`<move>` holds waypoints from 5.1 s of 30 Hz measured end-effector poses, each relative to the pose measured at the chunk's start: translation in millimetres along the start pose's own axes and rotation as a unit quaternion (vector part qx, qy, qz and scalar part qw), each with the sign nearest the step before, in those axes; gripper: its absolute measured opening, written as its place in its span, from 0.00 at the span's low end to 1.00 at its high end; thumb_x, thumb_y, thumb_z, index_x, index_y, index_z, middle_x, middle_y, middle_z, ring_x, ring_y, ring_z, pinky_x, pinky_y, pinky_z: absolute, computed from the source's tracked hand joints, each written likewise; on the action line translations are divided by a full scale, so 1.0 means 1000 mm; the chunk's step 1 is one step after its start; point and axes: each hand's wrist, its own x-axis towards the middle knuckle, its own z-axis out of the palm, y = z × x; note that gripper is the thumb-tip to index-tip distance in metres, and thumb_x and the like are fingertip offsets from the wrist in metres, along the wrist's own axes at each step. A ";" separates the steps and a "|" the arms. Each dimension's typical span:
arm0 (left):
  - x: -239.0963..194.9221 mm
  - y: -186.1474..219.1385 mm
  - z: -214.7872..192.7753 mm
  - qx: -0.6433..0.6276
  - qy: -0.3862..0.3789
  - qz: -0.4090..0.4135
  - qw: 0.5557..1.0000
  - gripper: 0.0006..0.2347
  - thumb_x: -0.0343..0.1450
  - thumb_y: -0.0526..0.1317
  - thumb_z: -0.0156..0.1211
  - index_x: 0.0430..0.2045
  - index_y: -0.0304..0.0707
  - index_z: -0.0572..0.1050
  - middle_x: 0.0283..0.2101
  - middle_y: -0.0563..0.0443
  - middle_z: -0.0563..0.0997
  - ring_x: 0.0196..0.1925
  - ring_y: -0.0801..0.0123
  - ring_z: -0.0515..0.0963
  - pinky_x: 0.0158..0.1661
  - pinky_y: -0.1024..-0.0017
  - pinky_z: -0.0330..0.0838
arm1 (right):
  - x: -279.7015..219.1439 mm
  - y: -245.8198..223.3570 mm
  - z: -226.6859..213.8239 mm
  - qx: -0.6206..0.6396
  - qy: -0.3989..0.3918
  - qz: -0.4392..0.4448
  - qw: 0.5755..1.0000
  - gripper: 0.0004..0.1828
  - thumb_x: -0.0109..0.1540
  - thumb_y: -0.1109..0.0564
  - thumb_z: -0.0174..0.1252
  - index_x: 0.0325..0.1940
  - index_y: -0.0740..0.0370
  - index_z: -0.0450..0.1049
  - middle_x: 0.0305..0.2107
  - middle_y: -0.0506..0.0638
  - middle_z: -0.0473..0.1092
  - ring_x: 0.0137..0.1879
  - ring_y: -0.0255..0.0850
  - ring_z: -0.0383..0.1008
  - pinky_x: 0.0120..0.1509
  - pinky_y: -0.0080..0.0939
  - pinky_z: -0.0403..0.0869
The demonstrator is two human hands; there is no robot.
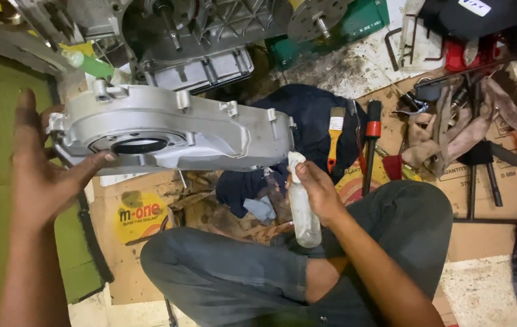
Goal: The person cleans a silver engine casing with a cloth, then sprays a liquid onto the casing and wipes it down. The person continues to wipe the casing and surrounding areas with the cloth.
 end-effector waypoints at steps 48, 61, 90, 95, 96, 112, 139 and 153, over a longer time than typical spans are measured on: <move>0.012 0.004 0.004 -0.032 0.014 -0.099 0.994 0.41 0.63 0.28 0.63 0.66 0.26 0.38 0.72 0.28 0.40 0.74 0.37 0.46 0.68 0.53 0.48 | 0.015 -0.019 -0.026 -0.112 0.096 0.048 0.988 0.23 0.52 0.39 0.59 0.38 0.58 0.69 0.32 0.48 0.67 0.40 0.37 0.66 0.45 0.38 0.61; 0.028 0.039 0.004 -0.022 -0.014 -0.022 0.999 0.43 0.63 0.30 0.64 0.65 0.26 0.35 0.72 0.27 0.37 0.76 0.39 0.40 0.73 0.52 0.39 | 0.007 -0.019 -0.036 -0.138 -0.026 -0.133 0.981 0.31 0.64 0.48 0.46 0.71 0.58 0.54 0.55 0.55 0.68 0.37 0.40 0.75 0.46 0.42 0.74; 0.047 0.117 0.037 0.264 0.083 0.135 0.951 0.33 0.66 0.53 0.79 0.51 0.26 0.65 0.44 0.31 0.76 0.43 0.37 0.72 0.38 0.47 0.63 | -0.008 -0.003 -0.002 -0.312 0.027 -0.294 0.903 0.22 0.67 0.49 0.44 0.61 0.62 0.64 0.54 0.59 0.68 0.54 0.51 0.76 0.52 0.48 0.75; 0.055 0.124 0.037 0.275 0.076 0.131 0.949 0.36 0.68 0.53 0.79 0.56 0.27 0.61 0.44 0.28 0.76 0.44 0.34 0.73 0.36 0.46 0.66 | -0.001 0.003 -0.012 -0.355 0.045 -0.333 0.872 0.18 0.68 0.53 0.45 0.58 0.63 0.67 0.49 0.57 0.70 0.48 0.46 0.75 0.46 0.41 0.73; 0.057 0.122 0.037 0.288 0.074 0.132 0.946 0.34 0.68 0.54 0.78 0.53 0.26 0.63 0.44 0.31 0.75 0.44 0.35 0.72 0.35 0.46 0.66 | -0.001 0.004 -0.013 -0.367 0.037 -0.340 0.865 0.18 0.67 0.55 0.46 0.59 0.64 0.67 0.51 0.59 0.70 0.50 0.47 0.75 0.48 0.42 0.74; 0.021 0.124 0.050 0.269 0.065 0.099 0.956 0.43 0.72 0.57 0.78 0.66 0.32 0.49 0.54 0.30 0.76 0.57 0.40 0.71 0.51 0.46 0.65 | -0.008 -0.012 -0.027 -0.404 0.078 -0.236 0.880 0.23 0.67 0.48 0.42 0.64 0.59 0.61 0.42 0.54 0.76 0.41 0.44 0.79 0.43 0.42 0.74; 0.033 0.151 0.052 0.365 0.101 0.088 0.921 0.39 0.70 0.66 0.68 0.63 0.38 0.55 0.60 0.46 0.72 0.51 0.53 0.77 0.43 0.56 0.72 | -0.044 -0.041 0.051 -0.358 0.076 -0.445 0.818 0.15 0.69 0.54 0.42 0.55 0.68 0.63 0.31 0.55 0.72 0.32 0.42 0.75 0.37 0.39 0.74; 0.084 0.190 0.125 0.328 0.261 0.195 0.887 0.18 0.65 0.33 0.58 0.06 0.53 0.57 0.16 0.61 0.46 0.19 0.71 0.45 0.23 0.68 0.38 | -0.040 -0.053 0.032 -0.517 0.076 -0.394 0.756 0.28 0.70 0.45 0.37 0.69 0.65 0.56 0.31 0.57 0.72 0.19 0.43 0.64 0.27 0.48 0.64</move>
